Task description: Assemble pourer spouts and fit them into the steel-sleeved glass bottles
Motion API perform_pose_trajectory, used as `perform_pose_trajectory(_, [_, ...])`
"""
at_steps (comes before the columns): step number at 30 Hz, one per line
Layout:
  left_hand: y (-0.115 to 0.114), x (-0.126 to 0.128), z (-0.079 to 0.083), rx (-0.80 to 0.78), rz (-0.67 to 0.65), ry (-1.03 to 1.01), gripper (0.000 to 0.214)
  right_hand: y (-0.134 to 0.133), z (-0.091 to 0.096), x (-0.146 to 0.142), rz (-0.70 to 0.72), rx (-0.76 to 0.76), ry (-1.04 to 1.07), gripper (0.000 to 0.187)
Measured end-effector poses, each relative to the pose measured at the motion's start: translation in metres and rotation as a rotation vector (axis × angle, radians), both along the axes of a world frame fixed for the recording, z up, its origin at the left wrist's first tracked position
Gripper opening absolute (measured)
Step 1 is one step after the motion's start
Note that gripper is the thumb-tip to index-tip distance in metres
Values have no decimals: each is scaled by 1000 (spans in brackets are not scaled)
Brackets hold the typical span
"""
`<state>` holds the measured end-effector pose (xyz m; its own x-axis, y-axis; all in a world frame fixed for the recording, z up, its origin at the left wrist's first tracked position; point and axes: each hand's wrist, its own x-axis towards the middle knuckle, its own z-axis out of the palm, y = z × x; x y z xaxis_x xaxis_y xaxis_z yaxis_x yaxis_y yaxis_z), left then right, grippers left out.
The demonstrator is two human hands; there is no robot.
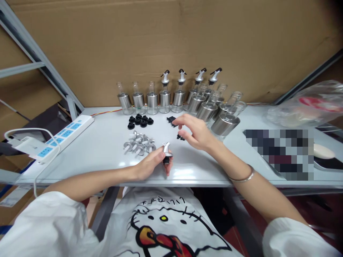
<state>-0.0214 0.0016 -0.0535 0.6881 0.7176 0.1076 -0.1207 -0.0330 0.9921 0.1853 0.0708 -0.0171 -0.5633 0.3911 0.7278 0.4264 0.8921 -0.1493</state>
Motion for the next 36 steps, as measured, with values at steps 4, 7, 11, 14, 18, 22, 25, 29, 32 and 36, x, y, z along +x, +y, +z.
perform_pose_trajectory(4, [1, 0, 3, 83, -15, 94, 65, -17, -1, -15, 179, 185, -67, 53])
perform_pose_trajectory(7, [1, -1, 3, 120, -34, 166, 72, -27, -4, -25, 209, 208, -123, 39])
perform_pose_trajectory(11, [2, -2, 4, 158, 8, 221, 75, -31, -6, -28, 176, 186, -139, 40])
perform_pose_trajectory(14, [1, 1, 7, 64, 33, 156, 70, -29, -5, -27, 198, 120, -145, 39])
perform_pose_trajectory(18, [3, 6, 19, -204, 62, 0, 62, -28, -5, -25, 177, 123, -103, 39])
perform_pose_trajectory(22, [14, 1, 46, -67, 49, 178, 60, -28, -4, -23, 132, 222, -18, 38])
perform_pose_trajectory(25, [21, -12, 79, 194, 84, 403, 55, -28, -3, -20, 133, 226, 32, 37])
perform_pose_trajectory(29, [17, -24, 111, 799, 146, 632, 42, -27, 0, -16, 114, 142, 110, 35])
perform_pose_trajectory(32, [14, -22, 109, 1309, 115, 773, 42, -28, 1, -14, 122, 82, 123, 33])
perform_pose_trajectory(36, [20, -14, 89, 1651, 183, 779, 42, -28, 3, -14, 109, 42, 149, 32])
